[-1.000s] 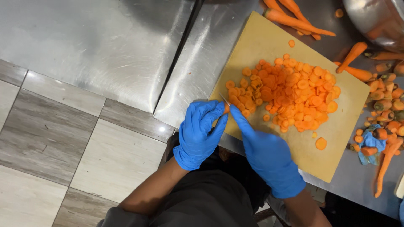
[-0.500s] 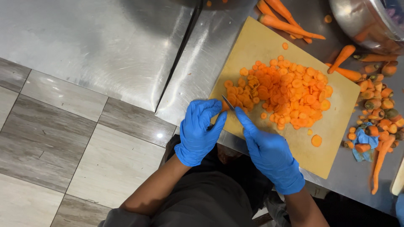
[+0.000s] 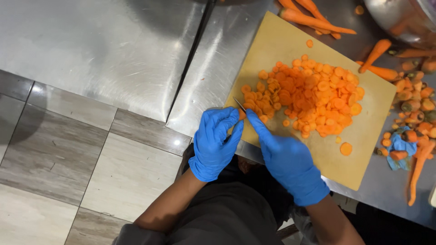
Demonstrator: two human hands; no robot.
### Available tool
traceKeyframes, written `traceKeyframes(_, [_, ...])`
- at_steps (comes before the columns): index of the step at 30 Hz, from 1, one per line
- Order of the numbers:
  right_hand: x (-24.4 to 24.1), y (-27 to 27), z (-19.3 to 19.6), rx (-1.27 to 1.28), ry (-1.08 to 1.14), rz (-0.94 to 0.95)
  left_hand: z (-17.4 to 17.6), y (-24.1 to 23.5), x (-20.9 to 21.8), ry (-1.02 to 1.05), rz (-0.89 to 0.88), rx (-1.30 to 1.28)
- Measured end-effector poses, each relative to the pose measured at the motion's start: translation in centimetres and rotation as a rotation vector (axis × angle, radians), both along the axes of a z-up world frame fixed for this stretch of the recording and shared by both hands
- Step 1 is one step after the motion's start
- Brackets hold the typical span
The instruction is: The person slices whole carrots into thin round pieces on a cutting board using a knife. The sliced carrots accumulate on the board as the person continues cutting.
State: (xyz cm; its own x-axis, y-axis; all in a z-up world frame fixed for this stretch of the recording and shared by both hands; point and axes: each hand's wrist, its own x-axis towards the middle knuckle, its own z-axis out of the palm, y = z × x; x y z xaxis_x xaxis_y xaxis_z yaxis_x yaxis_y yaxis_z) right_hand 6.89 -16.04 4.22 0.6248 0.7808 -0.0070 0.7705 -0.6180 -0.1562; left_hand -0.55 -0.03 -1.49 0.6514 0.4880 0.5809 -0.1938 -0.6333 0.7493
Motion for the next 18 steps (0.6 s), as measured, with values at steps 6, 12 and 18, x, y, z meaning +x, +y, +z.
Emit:
traceKeyframes(6, [-0.5,-0.9,0.7,0.216,0.124,-0.039,0.1,0.0,0.1,-0.038,0.017,0.011])
traceKeyframes(12, [-0.6,-1.3,0.7,0.258,0.173,-0.022,-0.1,-0.2,0.0,-0.013,0.016,-0.018])
traceKeyframes(18, [-0.9,-1.0,0.7,0.223,0.141,-0.023,-0.1,-0.1,0.0,-0.012,0.010,-0.010])
